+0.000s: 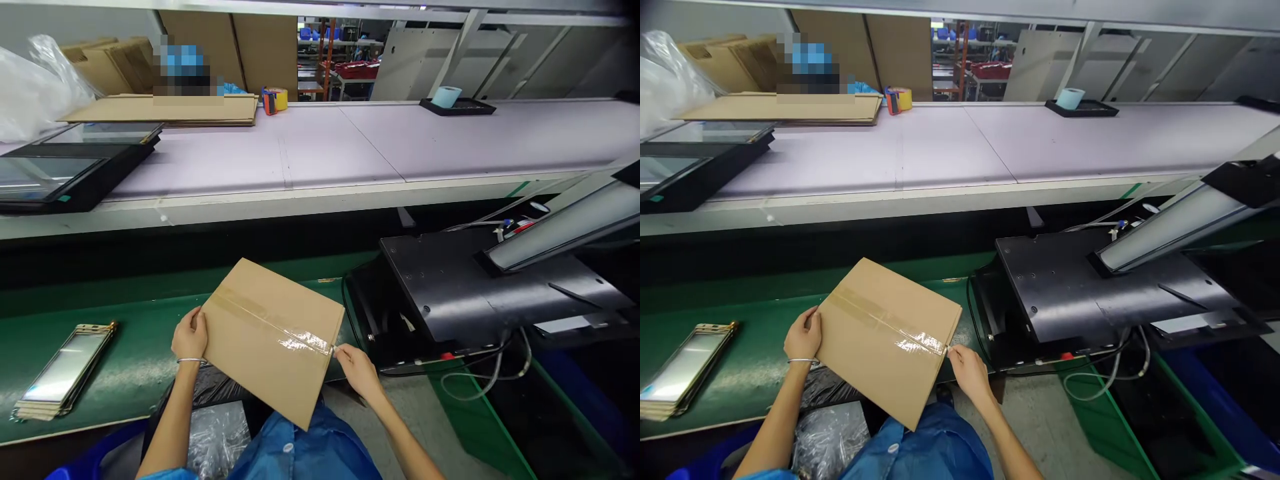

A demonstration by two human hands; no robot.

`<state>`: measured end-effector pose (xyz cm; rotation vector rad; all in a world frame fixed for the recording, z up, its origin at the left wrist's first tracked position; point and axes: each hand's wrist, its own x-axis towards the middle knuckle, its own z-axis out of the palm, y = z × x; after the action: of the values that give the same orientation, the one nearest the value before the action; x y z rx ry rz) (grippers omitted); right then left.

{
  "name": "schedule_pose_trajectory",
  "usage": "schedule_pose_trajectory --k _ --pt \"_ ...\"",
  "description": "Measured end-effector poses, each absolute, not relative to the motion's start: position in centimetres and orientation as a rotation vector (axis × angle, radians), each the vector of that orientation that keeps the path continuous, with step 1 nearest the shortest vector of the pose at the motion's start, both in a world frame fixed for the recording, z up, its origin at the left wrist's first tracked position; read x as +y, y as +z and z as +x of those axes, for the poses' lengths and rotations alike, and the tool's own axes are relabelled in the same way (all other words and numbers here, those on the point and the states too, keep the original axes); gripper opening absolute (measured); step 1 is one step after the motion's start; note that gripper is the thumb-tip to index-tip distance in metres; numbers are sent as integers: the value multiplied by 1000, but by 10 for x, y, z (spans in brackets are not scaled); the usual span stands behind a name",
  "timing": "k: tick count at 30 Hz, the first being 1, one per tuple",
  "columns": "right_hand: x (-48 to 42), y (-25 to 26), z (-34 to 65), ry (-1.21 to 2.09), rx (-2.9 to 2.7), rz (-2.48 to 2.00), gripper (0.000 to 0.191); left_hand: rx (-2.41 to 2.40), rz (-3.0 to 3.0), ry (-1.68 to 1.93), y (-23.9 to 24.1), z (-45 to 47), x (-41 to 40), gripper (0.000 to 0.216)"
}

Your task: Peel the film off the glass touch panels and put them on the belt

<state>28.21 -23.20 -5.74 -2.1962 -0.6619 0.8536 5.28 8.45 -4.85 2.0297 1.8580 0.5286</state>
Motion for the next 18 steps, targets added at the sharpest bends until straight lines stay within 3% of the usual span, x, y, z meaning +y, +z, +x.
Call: schedule_pose_trajectory --k 8,18 --pt "-224 -46 275 760 -798 -2436 29 1871 2104 570 -56 52 84 32" --pt "-249 -63 198 723 -806 -2386 36 1859 2244 499 -53 52 80 29"
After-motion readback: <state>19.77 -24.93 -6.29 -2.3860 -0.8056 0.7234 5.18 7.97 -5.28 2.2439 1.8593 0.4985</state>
